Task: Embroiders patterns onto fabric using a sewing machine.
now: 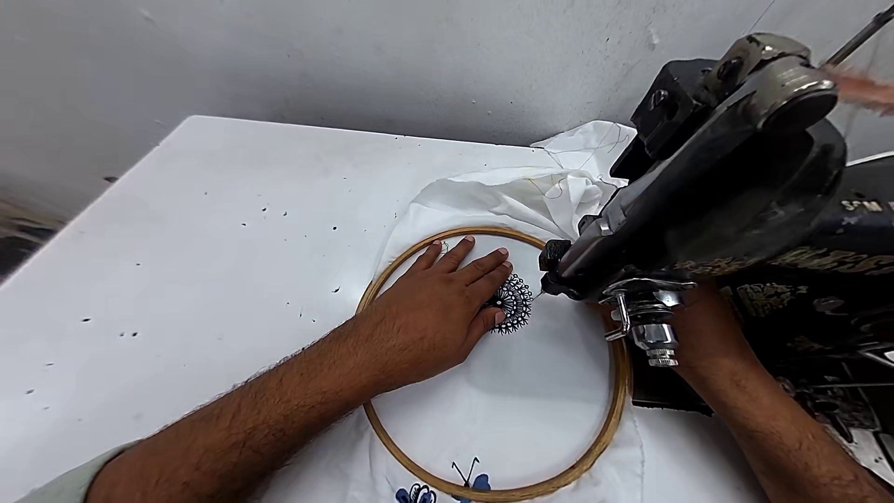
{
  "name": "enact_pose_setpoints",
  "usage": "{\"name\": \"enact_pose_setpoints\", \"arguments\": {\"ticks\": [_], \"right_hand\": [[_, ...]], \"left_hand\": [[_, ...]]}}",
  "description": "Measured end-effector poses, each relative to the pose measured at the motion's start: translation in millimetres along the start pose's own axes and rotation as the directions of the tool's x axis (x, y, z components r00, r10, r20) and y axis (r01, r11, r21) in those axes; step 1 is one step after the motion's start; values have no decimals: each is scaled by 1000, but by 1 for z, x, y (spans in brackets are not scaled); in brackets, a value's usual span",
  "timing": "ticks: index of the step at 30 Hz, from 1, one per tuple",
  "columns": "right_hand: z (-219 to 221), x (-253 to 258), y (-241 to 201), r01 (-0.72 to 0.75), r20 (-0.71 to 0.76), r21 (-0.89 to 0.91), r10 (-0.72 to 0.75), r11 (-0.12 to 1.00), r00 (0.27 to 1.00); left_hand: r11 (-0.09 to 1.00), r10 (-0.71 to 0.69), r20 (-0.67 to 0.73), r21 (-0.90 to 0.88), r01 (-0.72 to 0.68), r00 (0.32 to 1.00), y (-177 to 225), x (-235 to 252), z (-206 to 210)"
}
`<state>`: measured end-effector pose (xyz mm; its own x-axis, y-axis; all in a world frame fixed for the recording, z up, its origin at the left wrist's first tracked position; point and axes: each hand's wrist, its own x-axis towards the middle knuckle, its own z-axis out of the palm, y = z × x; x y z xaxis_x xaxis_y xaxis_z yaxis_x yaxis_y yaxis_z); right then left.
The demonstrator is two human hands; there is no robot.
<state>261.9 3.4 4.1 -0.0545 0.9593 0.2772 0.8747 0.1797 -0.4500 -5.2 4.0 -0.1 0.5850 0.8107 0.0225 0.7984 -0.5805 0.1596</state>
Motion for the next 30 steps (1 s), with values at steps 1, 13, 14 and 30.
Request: {"name": "enact_pose_setpoints", "arguments": {"ticks": [1,13,14,30], "right_hand": [[-1,0,-1,-3,2,-1,3,1000,1000],[-6,0,-5,-1,16,-5,2,1000,1000],[-6,1,-4,3,13,-3,-3,1000,1000],[-2,-1,-3,-42,19,6,42,999,999]], "left_hand": [[1000,-1,-4,-1,1,1000,0,1,1],[1000,9,-12,6,-9,1000,1,2,2],[1000,6,-1,8,-6,1000,2,2,1],[1000,-6,28,23,5,1000,1,0,-2]]}}
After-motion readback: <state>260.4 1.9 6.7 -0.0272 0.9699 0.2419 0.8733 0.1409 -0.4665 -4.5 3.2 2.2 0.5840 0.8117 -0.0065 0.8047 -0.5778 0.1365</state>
